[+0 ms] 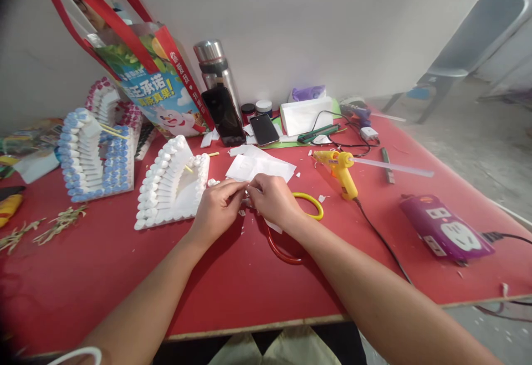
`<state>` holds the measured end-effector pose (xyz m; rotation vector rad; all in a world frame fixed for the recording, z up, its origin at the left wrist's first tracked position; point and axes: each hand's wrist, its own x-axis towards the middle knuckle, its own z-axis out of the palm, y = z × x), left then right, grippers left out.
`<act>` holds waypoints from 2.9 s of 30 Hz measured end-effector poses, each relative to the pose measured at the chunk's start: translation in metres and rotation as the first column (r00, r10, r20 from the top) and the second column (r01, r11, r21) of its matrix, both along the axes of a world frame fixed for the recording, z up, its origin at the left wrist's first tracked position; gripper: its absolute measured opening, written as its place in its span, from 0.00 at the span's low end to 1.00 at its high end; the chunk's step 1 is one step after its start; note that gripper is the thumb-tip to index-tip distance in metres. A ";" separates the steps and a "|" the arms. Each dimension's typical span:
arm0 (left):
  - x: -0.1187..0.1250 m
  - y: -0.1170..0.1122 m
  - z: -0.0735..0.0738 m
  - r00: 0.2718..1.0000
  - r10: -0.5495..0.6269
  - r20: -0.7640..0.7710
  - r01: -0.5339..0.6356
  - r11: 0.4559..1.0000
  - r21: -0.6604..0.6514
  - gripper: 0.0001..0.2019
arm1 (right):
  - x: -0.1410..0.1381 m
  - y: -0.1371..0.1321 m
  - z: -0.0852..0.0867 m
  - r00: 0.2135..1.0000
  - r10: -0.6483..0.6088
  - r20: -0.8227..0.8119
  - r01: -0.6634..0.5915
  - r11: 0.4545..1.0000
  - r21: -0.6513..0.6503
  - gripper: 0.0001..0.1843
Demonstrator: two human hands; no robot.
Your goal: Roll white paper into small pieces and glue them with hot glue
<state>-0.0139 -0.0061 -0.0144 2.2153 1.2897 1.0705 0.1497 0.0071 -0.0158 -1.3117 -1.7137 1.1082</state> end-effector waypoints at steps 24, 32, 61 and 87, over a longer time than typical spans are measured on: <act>-0.003 0.005 0.001 0.933 0.073 0.353 0.093 0.898 -0.430 0.12 | 0.004 -0.003 0.004 0.976 -0.013 0.218 -0.039 0.972 0.231 0.08; -0.004 0.004 -0.001 0.974 0.047 0.222 0.018 0.960 -0.280 0.12 | 0.003 -0.004 0.007 0.972 -0.027 0.233 -0.020 0.981 0.194 0.09; -0.004 0.002 0.011 0.935 0.109 0.339 0.021 0.933 -0.359 0.10 | 0.007 0.004 0.008 0.992 0.042 -0.119 -0.053 0.995 -0.089 0.10; 0.000 -0.001 0.007 0.926 0.096 0.366 0.000 0.968 -0.252 0.09 | 0.005 0.004 0.004 0.940 0.035 -0.340 -0.057 0.997 -0.055 0.10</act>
